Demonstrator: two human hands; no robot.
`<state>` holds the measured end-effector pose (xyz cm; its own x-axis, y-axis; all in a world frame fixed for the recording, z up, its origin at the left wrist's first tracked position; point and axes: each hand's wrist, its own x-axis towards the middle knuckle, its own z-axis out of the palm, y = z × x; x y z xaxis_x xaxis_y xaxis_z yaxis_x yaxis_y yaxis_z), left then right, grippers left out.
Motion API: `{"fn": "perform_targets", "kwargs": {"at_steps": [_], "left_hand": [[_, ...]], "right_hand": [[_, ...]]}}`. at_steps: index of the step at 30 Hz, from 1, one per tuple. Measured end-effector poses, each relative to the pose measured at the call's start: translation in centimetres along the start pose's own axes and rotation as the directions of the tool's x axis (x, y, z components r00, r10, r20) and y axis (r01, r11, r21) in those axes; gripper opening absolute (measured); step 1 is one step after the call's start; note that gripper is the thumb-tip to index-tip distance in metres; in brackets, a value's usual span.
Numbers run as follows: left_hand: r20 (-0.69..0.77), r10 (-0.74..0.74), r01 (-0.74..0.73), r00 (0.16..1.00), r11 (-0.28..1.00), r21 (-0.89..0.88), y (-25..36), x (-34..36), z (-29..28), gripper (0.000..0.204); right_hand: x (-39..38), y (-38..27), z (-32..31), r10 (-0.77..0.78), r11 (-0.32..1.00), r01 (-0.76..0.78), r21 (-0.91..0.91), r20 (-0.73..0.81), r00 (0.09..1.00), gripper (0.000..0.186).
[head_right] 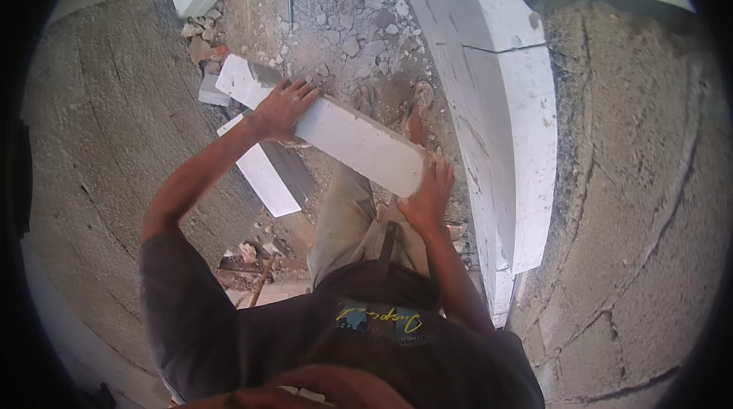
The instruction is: The person uses a hammer to break a white rectangular tile into smaller pieces on the ground. After breaking the tile, the person picks up a piece, scoops cement from a bucket with a trowel, applies it to the tile, and places the tile against a curved wall.
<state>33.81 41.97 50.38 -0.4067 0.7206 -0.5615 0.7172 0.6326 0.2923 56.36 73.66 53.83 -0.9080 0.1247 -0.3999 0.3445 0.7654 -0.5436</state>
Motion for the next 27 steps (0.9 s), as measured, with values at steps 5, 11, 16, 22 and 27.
{"fn": "perform_targets", "kwargs": {"at_steps": [5,11,16,22,27], "left_hand": [[0.087,0.001,-0.008,0.996,0.997,0.079,-5.7,11.5,8.3,0.109],[-0.034,0.066,-0.051,0.997,0.945,0.323,-14.6,26.0,17.1,0.100],[-0.251,0.103,-0.014,0.962,0.943,0.333,-21.1,34.6,22.6,0.088],[-0.262,-0.042,0.062,0.964,0.996,0.069,-24.0,39.1,27.6,0.072],[-0.680,-0.120,0.129,0.723,0.991,-0.037,-23.1,36.0,30.2,0.064]], "right_hand": [[8.4,7.2,12.0,0.143,0.977,-0.138,-0.161,0.021,0.989,0.103],[20.2,12.6,23.7,0.235,0.950,-0.257,-0.179,-0.135,0.963,0.106],[29.8,18.3,30.8,0.208,0.899,-0.245,-0.363,-0.138,0.968,0.100],[36.6,23.7,36.3,0.202,0.767,-0.197,-0.610,-0.061,0.977,0.100],[38.1,21.9,34.4,0.173,0.702,-0.178,-0.690,-0.077,0.982,0.096]]}}
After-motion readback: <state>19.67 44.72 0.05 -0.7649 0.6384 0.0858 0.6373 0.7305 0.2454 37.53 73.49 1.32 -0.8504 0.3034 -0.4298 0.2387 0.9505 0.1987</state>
